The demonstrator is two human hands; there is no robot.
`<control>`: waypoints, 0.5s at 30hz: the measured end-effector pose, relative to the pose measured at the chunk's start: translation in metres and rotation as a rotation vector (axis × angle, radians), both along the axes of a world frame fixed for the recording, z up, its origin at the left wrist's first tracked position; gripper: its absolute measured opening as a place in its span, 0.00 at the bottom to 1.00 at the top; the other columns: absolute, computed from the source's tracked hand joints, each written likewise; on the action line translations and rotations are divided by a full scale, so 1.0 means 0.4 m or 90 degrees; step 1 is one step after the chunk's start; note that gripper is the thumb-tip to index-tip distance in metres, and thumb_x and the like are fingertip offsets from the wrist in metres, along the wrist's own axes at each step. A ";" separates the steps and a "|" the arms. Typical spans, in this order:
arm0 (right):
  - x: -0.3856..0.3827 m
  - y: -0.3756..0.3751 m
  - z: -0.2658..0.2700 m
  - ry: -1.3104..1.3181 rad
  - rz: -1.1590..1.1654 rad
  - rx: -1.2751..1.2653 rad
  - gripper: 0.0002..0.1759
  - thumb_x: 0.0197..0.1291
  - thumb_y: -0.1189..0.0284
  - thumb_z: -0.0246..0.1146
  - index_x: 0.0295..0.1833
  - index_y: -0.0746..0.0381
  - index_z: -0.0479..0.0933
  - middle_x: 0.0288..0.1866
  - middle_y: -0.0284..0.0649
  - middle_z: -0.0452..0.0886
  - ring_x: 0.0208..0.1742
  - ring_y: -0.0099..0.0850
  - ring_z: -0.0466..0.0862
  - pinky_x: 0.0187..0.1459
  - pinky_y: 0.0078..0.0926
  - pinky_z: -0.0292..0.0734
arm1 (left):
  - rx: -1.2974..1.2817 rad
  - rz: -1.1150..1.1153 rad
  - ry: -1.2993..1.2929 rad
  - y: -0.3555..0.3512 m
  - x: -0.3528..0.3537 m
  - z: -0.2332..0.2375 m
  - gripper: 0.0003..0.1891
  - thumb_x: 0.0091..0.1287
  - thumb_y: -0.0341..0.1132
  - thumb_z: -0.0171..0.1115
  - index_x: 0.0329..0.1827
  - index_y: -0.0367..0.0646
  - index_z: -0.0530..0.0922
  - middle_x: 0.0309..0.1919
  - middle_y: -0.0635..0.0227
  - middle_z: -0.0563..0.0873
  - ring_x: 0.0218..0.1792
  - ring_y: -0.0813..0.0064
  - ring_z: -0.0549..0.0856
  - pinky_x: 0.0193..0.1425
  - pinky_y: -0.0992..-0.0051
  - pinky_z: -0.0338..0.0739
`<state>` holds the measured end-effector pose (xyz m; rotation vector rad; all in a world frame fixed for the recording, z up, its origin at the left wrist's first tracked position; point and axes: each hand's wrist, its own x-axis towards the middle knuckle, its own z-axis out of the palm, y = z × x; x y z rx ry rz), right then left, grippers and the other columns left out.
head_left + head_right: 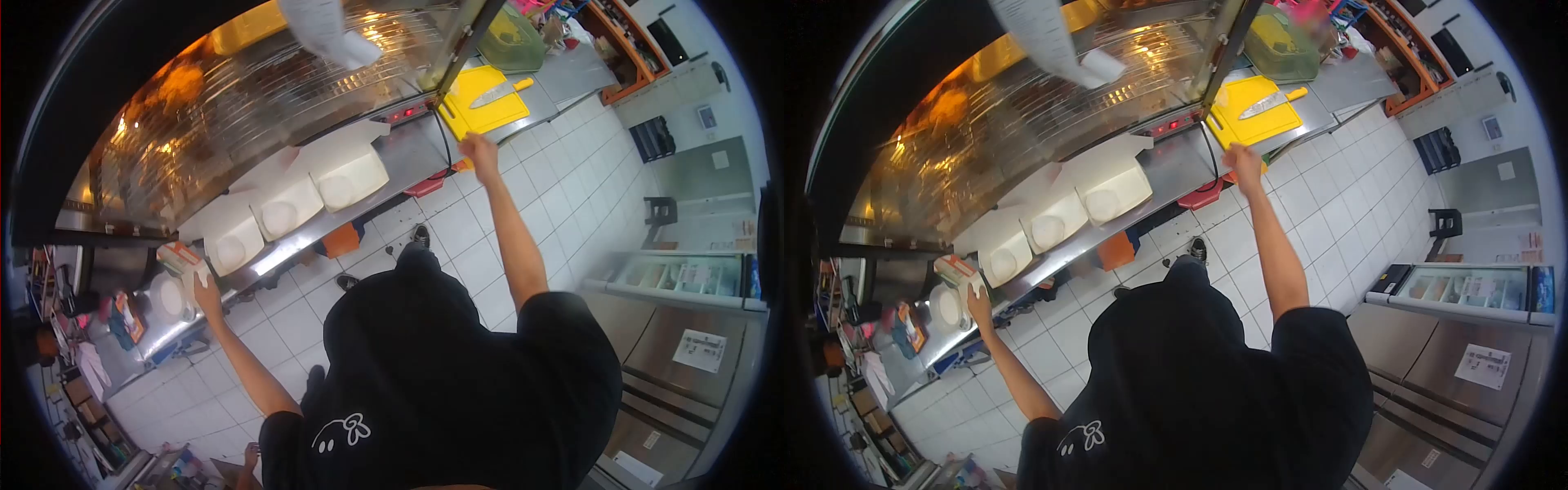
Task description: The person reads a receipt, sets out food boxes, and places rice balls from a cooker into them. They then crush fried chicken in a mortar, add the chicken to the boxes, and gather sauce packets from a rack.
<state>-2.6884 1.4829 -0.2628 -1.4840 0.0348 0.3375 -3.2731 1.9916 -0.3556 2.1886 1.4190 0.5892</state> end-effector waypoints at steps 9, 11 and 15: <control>0.515 0.209 -0.046 -0.346 0.084 -0.384 0.23 0.57 0.54 0.67 0.40 0.66 0.86 0.40 0.53 0.87 0.45 0.46 0.87 0.50 0.39 0.80 | -0.157 -0.094 -0.064 -0.427 0.361 0.308 0.15 0.73 0.33 0.56 0.57 0.34 0.79 0.53 0.58 0.85 0.54 0.69 0.83 0.59 0.73 0.74; 0.606 0.254 -0.125 -0.261 0.049 -0.424 0.27 0.52 0.47 0.70 0.37 0.64 0.87 0.39 0.51 0.88 0.44 0.47 0.87 0.50 0.39 0.80 | -0.165 -0.216 -0.059 -0.514 0.512 0.332 0.13 0.74 0.33 0.53 0.56 0.43 0.81 0.52 0.64 0.85 0.48 0.70 0.84 0.50 0.72 0.78; 0.682 0.287 -0.240 -0.111 0.217 -0.362 0.18 0.54 0.60 0.70 0.27 0.66 0.84 0.26 0.41 0.85 0.31 0.32 0.87 0.38 0.28 0.82 | -0.213 -0.447 -0.057 -0.753 0.858 0.459 0.11 0.72 0.29 0.55 0.53 0.39 0.81 0.48 0.62 0.85 0.49 0.69 0.84 0.53 0.71 0.78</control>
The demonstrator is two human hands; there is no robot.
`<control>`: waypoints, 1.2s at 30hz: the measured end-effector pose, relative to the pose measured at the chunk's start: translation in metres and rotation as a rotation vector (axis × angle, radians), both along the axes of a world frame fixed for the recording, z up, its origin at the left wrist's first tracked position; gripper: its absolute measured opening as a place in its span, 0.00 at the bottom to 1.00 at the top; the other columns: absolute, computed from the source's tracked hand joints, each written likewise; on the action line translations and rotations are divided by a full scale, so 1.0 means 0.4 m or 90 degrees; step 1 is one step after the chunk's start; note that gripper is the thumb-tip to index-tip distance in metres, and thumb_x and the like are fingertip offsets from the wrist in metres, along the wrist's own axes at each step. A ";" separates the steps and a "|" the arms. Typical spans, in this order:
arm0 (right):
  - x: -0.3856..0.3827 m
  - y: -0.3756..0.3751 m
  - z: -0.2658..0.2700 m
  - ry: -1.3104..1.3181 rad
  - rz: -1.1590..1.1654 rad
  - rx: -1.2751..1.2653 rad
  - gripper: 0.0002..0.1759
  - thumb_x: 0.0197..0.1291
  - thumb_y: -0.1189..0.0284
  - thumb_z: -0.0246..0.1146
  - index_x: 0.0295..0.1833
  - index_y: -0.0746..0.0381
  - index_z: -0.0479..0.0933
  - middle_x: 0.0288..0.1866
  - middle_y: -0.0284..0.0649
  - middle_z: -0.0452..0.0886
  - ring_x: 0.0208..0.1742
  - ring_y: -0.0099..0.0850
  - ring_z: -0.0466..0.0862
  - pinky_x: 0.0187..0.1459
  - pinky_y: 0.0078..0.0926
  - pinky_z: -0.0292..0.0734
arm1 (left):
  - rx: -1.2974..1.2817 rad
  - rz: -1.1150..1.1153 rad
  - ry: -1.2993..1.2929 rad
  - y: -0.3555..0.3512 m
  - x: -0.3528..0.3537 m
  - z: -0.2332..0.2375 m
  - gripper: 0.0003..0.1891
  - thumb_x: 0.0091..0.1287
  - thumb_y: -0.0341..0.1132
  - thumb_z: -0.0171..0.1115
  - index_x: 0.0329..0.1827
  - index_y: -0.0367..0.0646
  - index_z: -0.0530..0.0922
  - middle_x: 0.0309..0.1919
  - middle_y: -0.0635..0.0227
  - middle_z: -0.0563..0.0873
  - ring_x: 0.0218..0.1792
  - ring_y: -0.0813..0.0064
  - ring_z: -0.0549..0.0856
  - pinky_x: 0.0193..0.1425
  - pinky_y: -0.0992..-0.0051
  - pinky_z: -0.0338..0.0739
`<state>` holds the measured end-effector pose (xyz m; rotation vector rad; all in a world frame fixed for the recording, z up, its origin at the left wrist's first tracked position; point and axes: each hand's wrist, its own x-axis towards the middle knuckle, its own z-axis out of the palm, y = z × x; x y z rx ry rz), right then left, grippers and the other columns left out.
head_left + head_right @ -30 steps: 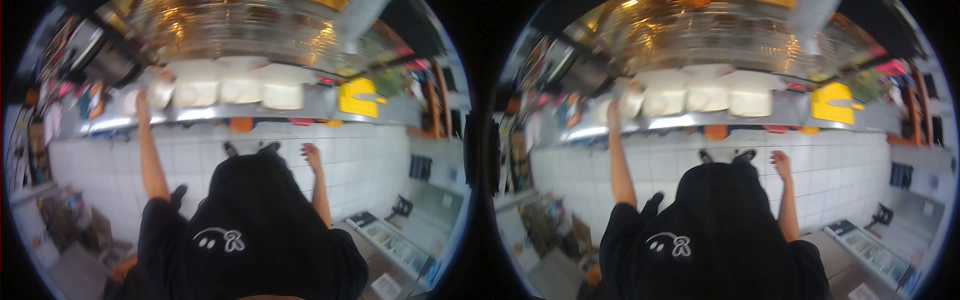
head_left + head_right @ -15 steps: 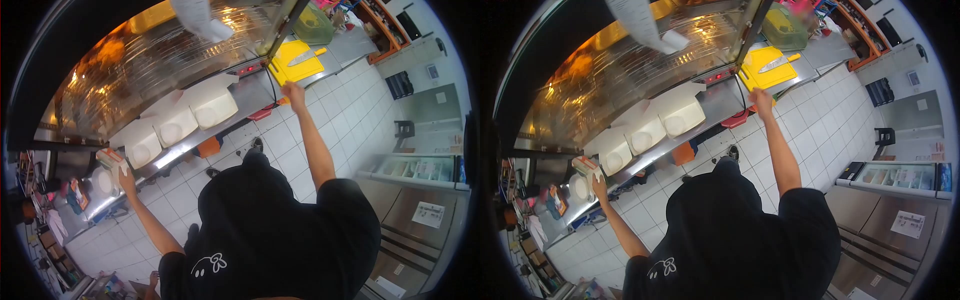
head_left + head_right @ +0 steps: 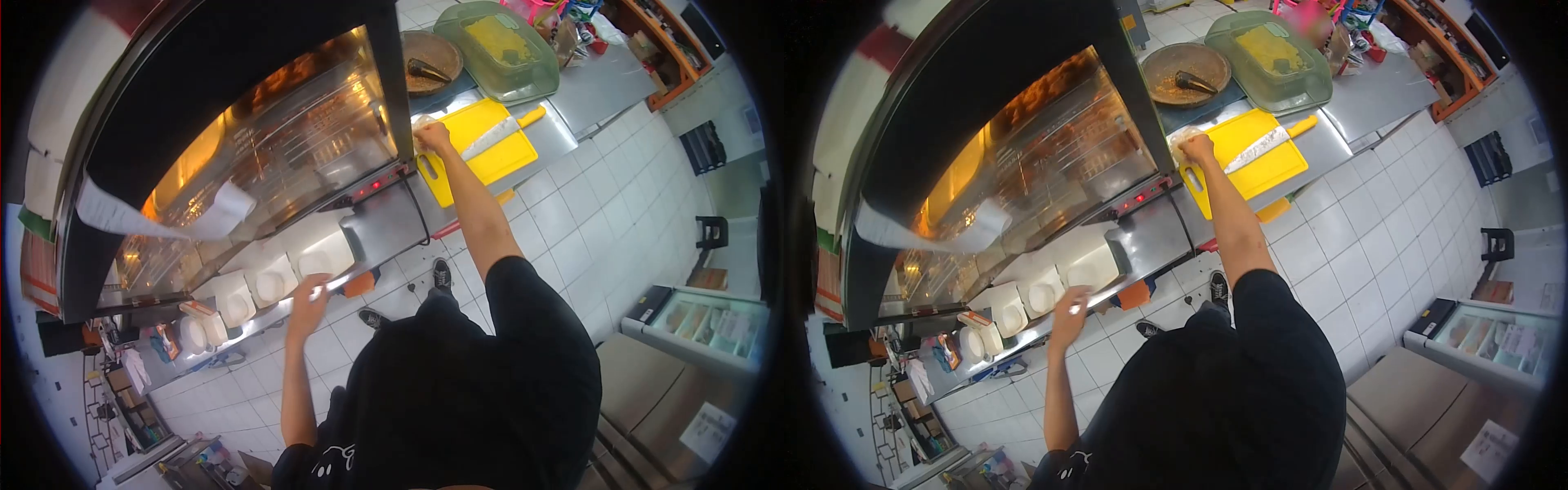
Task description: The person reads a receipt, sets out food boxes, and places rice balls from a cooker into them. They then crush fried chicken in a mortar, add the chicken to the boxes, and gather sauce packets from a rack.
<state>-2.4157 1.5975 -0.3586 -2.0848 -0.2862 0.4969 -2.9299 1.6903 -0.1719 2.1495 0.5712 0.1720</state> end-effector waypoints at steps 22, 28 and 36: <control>-0.640 -0.369 0.575 0.383 -0.083 0.844 0.33 0.76 0.56 0.45 0.77 0.64 0.56 0.74 0.49 0.67 0.75 0.43 0.66 0.74 0.44 0.60 | 0.186 0.039 -0.422 -0.410 0.442 0.185 0.11 0.51 0.18 0.67 0.35 0.39 0.77 0.34 0.63 0.81 0.36 0.60 0.79 0.41 0.68 0.75; -0.759 -0.302 0.633 0.666 0.074 0.925 0.39 0.73 0.42 0.45 0.75 0.60 0.60 0.73 0.45 0.68 0.72 0.42 0.70 0.68 0.38 0.68 | 0.137 0.033 -0.395 -0.366 0.305 0.164 0.08 0.52 0.19 0.68 0.30 0.38 0.77 0.31 0.61 0.80 0.36 0.58 0.79 0.42 0.67 0.75; -0.938 -0.143 0.599 0.390 0.088 0.664 0.50 0.63 0.27 0.39 0.78 0.51 0.56 0.80 0.38 0.57 0.75 0.42 0.62 0.67 0.43 0.64 | 0.083 0.070 -0.373 -0.209 0.073 0.168 0.07 0.52 0.21 0.68 0.30 0.40 0.77 0.29 0.60 0.79 0.36 0.57 0.79 0.42 0.64 0.72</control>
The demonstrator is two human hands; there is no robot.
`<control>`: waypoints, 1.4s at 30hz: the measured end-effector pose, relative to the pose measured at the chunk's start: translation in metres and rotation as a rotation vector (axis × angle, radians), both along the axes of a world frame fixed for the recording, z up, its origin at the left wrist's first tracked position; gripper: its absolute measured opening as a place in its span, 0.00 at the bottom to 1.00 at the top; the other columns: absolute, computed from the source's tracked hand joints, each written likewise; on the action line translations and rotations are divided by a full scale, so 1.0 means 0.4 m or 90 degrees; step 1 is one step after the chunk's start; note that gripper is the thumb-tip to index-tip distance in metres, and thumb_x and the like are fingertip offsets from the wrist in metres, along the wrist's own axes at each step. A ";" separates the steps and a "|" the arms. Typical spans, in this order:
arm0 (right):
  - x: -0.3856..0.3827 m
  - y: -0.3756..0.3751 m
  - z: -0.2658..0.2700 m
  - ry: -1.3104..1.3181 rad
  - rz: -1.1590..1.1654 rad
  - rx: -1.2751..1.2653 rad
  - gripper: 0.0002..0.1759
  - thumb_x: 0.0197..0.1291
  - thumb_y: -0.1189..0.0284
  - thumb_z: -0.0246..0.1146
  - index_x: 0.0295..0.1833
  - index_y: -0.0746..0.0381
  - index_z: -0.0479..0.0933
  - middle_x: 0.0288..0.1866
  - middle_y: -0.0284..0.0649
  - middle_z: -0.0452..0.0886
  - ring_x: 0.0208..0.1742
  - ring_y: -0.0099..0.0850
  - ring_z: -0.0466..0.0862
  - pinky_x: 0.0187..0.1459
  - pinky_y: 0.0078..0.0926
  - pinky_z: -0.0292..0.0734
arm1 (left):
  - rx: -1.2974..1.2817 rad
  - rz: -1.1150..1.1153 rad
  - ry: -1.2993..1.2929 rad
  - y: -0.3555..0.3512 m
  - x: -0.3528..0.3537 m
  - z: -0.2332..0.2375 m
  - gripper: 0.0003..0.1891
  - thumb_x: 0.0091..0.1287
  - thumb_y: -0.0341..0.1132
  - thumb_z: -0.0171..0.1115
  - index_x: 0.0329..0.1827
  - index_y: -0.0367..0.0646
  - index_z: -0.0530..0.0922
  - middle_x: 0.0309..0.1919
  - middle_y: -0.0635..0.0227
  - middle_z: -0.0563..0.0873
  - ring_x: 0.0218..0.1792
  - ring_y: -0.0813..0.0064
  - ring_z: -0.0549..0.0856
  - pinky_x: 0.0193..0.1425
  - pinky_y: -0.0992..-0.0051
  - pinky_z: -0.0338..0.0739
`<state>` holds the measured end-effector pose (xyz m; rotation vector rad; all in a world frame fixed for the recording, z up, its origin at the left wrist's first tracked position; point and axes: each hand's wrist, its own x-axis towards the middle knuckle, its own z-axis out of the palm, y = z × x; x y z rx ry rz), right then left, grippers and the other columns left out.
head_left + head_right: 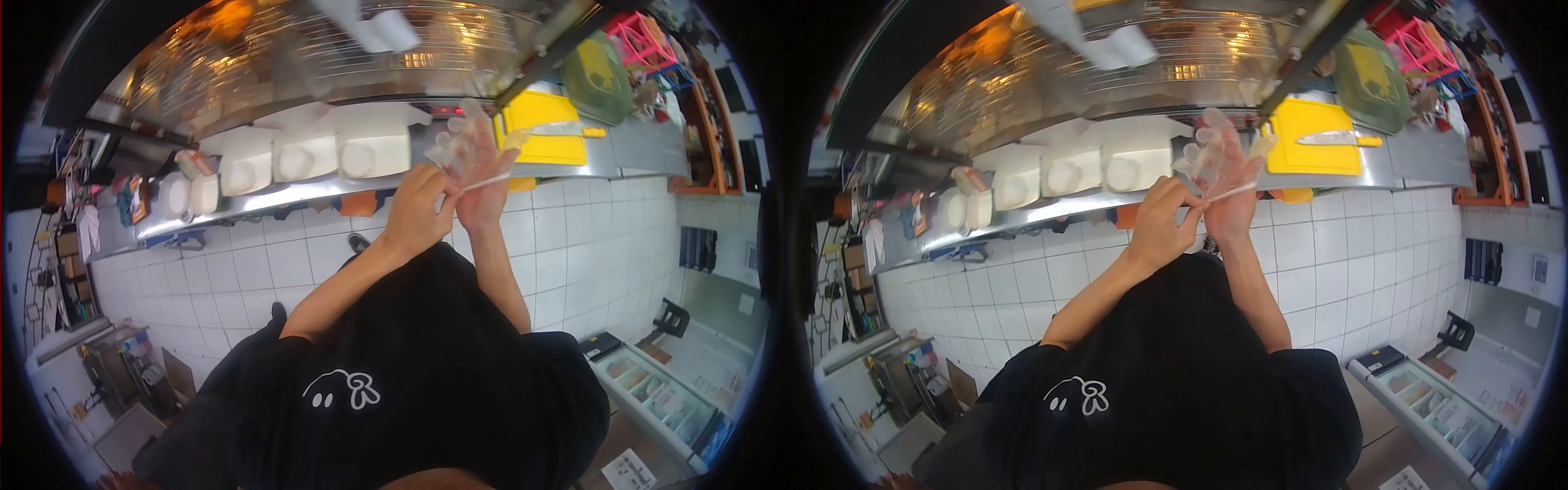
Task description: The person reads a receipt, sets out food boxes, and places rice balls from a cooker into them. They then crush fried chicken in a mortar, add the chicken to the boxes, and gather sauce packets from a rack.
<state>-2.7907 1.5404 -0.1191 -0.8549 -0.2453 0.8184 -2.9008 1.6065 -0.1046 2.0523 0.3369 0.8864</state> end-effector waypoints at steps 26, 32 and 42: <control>-0.159 0.103 -0.088 0.046 0.139 0.192 0.44 0.73 0.39 0.39 0.70 0.69 0.68 0.67 0.58 0.74 0.71 0.56 0.69 0.73 0.47 0.60 | 0.188 0.724 -0.280 1.053 -0.519 -0.059 0.22 0.70 0.37 0.58 0.59 0.31 0.65 0.54 0.49 0.70 0.56 0.57 0.71 0.63 0.63 0.65; -0.195 0.180 -0.159 -0.358 0.244 -0.053 0.34 0.74 0.49 0.46 0.65 0.69 0.73 0.60 0.54 0.81 0.64 0.51 0.78 0.68 0.42 0.68 | 0.006 0.637 -0.325 0.940 -0.441 -0.040 0.20 0.71 0.38 0.58 0.56 0.31 0.65 0.51 0.53 0.73 0.54 0.61 0.73 0.63 0.64 0.65; -0.454 0.874 -0.013 -1.300 0.136 -0.076 0.28 0.66 0.64 0.59 0.71 0.57 0.69 0.73 0.49 0.70 0.74 0.45 0.69 0.70 0.43 0.66 | -0.101 0.430 -0.243 0.584 -0.573 -0.170 0.12 0.77 0.34 0.48 0.40 0.35 0.76 0.33 0.63 0.80 0.35 0.69 0.78 0.44 0.72 0.73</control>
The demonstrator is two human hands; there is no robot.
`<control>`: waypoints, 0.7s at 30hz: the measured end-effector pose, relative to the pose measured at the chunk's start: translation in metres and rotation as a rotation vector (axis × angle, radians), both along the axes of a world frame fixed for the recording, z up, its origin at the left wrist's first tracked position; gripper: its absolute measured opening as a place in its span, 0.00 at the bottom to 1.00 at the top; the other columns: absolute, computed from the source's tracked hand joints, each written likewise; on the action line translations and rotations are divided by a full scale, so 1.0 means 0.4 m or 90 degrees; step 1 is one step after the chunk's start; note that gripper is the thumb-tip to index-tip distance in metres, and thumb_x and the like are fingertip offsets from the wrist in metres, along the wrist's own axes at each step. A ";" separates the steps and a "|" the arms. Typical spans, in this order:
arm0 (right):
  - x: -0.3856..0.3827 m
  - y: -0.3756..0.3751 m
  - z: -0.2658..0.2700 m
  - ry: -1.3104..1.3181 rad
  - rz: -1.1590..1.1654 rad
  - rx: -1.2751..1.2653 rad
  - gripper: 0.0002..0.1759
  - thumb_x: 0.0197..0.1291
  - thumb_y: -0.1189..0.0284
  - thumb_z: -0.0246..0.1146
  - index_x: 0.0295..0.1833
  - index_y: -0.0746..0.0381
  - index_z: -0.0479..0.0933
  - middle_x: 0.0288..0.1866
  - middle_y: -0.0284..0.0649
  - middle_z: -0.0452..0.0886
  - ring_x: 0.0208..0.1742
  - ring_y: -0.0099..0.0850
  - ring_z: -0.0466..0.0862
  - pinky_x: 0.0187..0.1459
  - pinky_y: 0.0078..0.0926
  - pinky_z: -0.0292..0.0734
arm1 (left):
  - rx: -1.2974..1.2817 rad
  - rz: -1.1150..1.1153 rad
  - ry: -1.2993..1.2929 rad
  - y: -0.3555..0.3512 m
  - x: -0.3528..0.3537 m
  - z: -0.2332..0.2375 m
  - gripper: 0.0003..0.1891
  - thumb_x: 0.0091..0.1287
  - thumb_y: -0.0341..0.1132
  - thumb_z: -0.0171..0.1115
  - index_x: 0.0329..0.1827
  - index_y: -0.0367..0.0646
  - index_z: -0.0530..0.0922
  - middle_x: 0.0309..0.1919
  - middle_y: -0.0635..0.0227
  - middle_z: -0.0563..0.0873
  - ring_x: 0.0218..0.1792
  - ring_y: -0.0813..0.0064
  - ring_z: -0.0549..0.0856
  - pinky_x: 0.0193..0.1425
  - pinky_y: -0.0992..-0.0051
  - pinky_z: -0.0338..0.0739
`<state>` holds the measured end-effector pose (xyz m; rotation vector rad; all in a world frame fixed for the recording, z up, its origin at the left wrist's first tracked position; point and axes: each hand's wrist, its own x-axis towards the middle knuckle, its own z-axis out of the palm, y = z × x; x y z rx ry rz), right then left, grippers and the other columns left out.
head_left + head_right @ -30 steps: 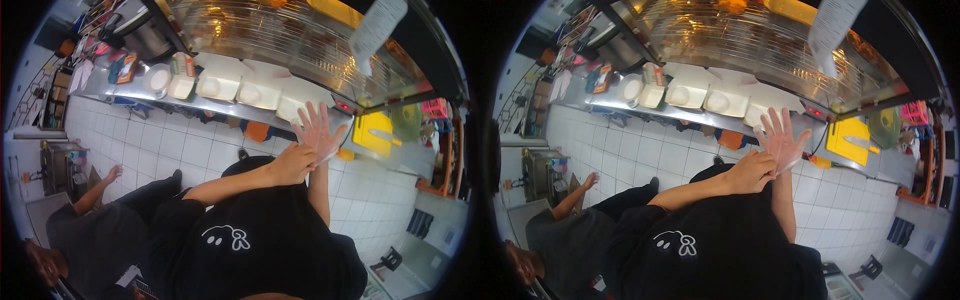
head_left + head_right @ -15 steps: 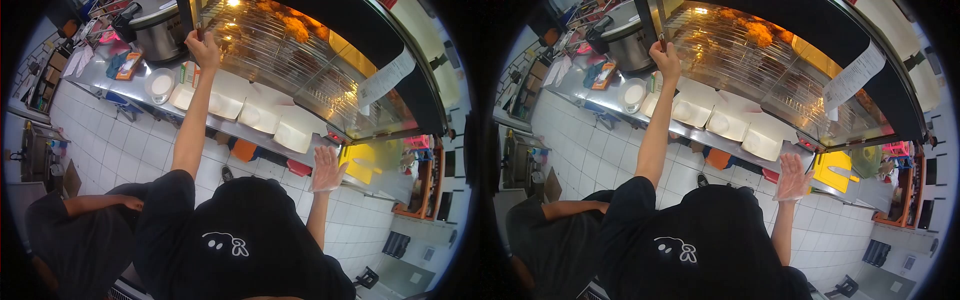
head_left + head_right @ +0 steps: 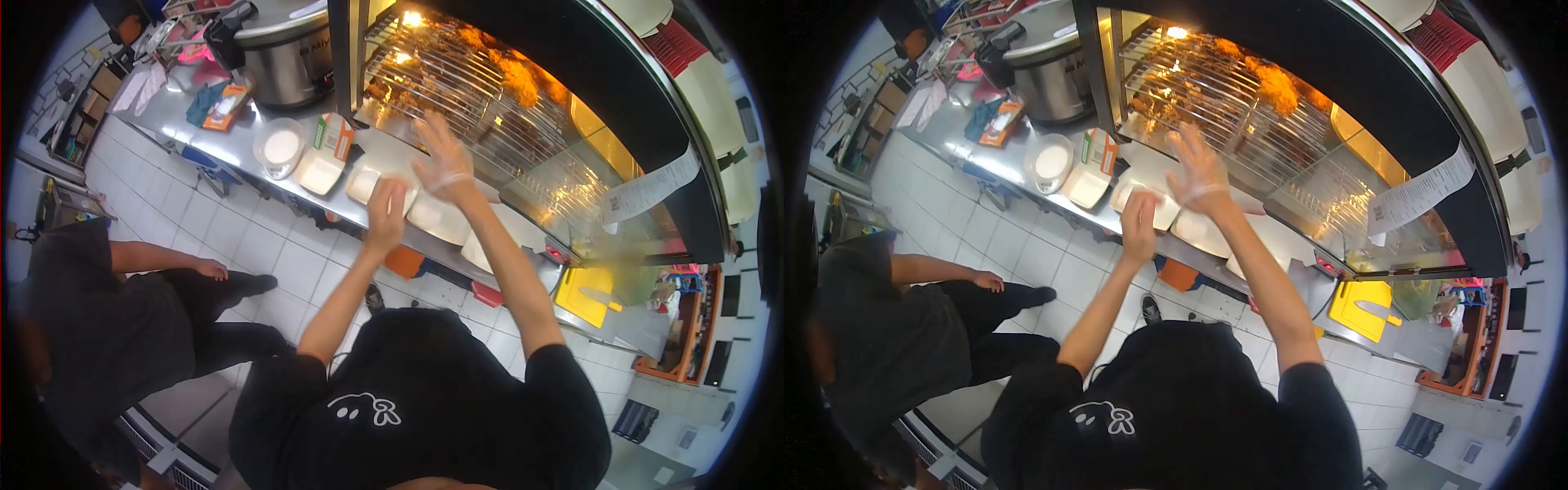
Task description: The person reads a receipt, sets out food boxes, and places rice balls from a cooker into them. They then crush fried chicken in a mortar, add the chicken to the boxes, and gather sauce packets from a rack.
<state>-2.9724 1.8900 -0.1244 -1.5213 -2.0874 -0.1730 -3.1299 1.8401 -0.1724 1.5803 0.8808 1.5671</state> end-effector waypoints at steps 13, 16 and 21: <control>0.071 0.586 0.056 -0.066 -0.308 -0.316 0.36 0.71 0.41 0.39 0.75 0.49 0.67 0.79 0.41 0.61 0.81 0.46 0.54 0.79 0.54 0.40 | -0.849 -0.168 0.698 -0.767 -0.587 -0.838 0.23 0.70 0.49 0.52 0.49 0.35 0.79 0.50 0.44 0.84 0.53 0.46 0.83 0.58 0.54 0.77; 0.082 0.617 0.019 -0.115 -0.330 -0.219 0.37 0.70 0.40 0.40 0.75 0.50 0.67 0.79 0.41 0.62 0.81 0.46 0.56 0.79 0.53 0.42 | -0.900 -0.194 0.691 -0.821 -0.608 -0.750 0.24 0.69 0.51 0.51 0.48 0.36 0.81 0.49 0.49 0.86 0.49 0.52 0.86 0.54 0.57 0.78; 0.134 0.627 -0.011 -0.295 -0.286 -0.353 0.36 0.70 0.40 0.42 0.73 0.51 0.69 0.75 0.42 0.69 0.78 0.43 0.63 0.79 0.53 0.45 | -0.899 -0.156 0.429 -0.833 -0.646 -0.802 0.21 0.68 0.51 0.53 0.50 0.43 0.80 0.43 0.55 0.86 0.42 0.61 0.83 0.46 0.62 0.76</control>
